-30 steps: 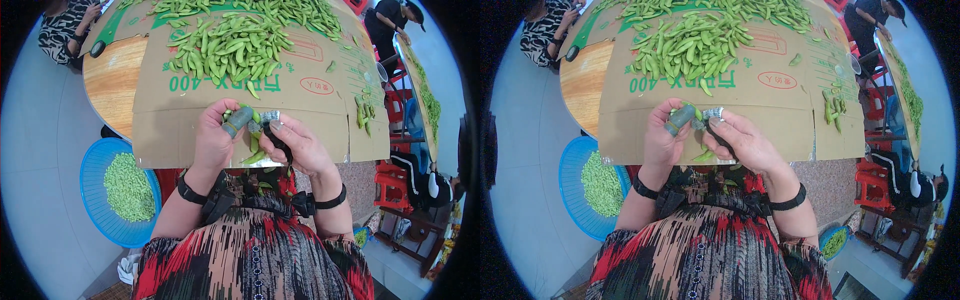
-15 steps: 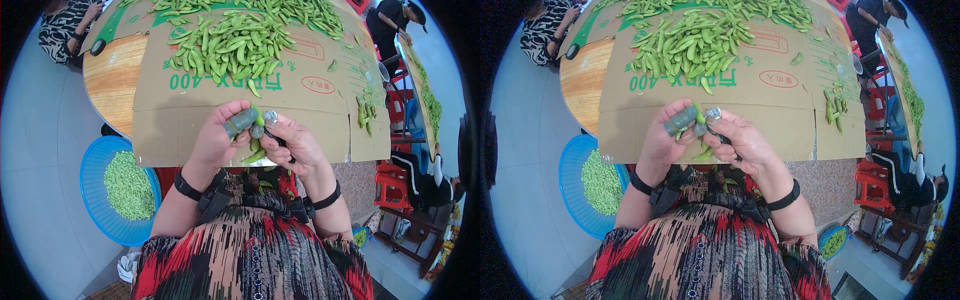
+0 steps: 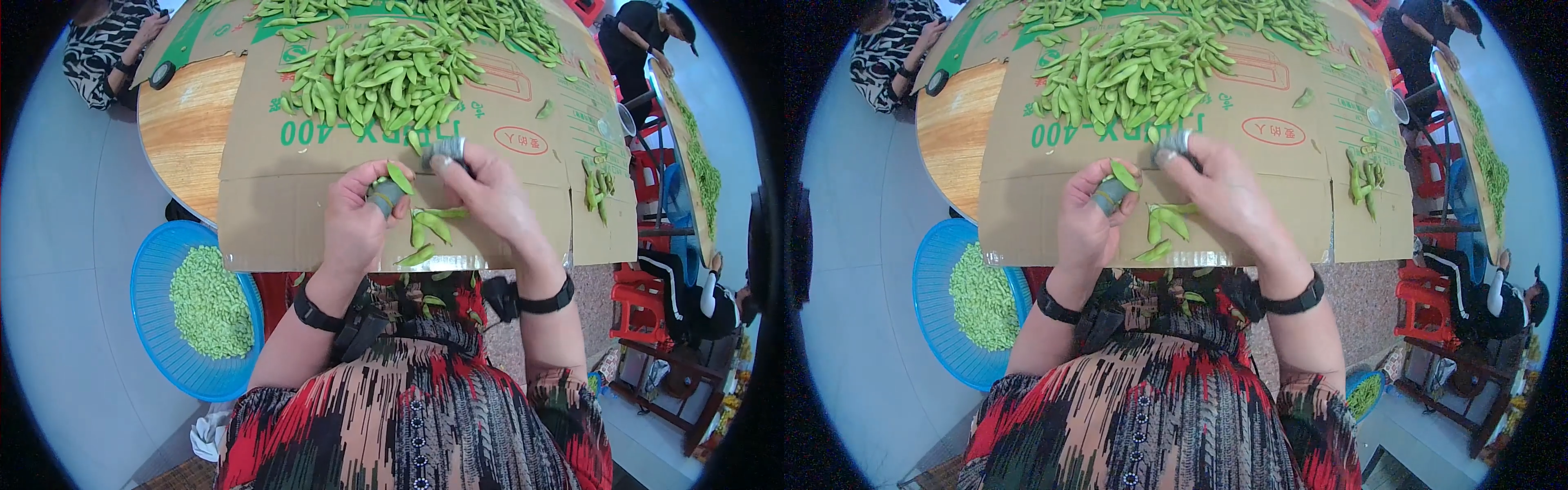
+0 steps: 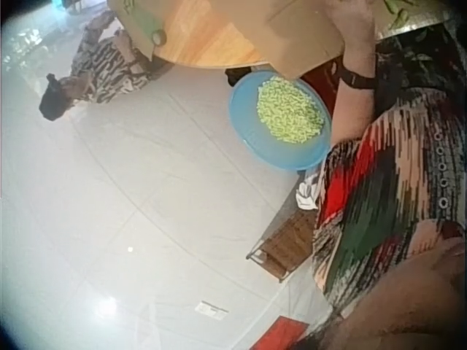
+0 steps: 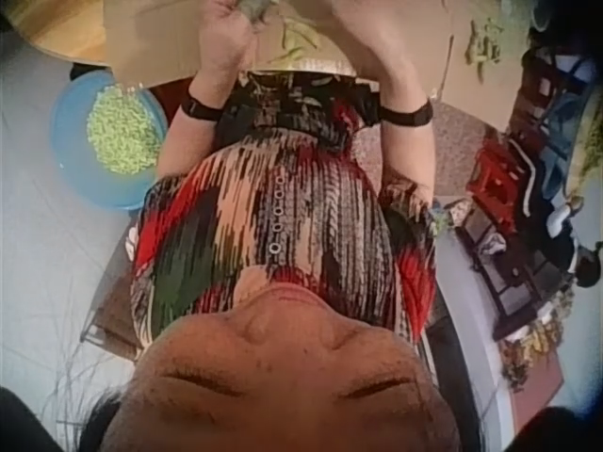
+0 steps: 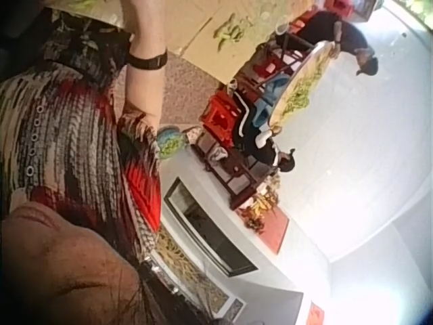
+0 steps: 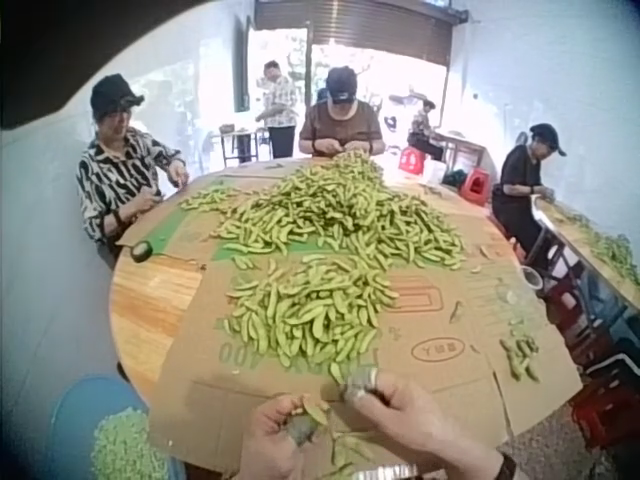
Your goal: Shelling green soybean pods and placing the beans into a basket.
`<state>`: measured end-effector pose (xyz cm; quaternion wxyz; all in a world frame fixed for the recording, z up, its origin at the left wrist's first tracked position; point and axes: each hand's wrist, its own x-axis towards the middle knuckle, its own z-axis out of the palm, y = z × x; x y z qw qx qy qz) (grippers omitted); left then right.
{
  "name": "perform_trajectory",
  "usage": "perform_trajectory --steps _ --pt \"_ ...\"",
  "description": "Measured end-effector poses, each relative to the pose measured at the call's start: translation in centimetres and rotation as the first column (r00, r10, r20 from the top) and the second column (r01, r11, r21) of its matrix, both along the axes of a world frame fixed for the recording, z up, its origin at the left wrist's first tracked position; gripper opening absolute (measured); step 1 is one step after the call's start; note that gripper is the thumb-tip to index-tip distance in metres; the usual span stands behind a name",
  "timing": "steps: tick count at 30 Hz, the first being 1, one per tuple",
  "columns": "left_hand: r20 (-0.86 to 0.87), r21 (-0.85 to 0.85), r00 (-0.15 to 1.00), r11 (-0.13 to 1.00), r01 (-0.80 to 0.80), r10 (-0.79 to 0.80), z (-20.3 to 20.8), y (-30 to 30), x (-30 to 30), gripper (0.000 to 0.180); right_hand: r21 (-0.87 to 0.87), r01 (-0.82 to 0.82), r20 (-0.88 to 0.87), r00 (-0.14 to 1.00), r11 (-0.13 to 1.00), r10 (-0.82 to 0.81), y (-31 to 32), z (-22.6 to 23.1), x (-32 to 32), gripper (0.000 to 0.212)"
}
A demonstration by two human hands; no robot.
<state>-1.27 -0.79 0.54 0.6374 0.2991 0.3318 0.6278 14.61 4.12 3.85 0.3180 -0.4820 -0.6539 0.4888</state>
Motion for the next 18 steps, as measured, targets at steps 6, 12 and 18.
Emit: perform_trajectory --steps 6,12,18 --pt "-0.207 -0.103 0.924 0.947 0.305 -0.32 0.5 -0.1 0.6 0.032 0.35 -0.382 0.805 0.589 0.855 -0.066 3.6 1.0 -1.2 0.01" --pt "-0.042 0.028 0.999 0.999 -0.033 0.034 -0.1 -0.2 0.1 0.033 0.31 -0.317 0.588 0.805 0.896 0.081 2.7 0.5 -0.1 0.013" --pt "0.102 -0.022 0.958 0.962 0.271 -0.268 0.1 0.3 -0.5 0.035 -0.608 -0.441 -0.683 0.714 0.66 -0.151 -1.1 -0.7 1.8 0.011"
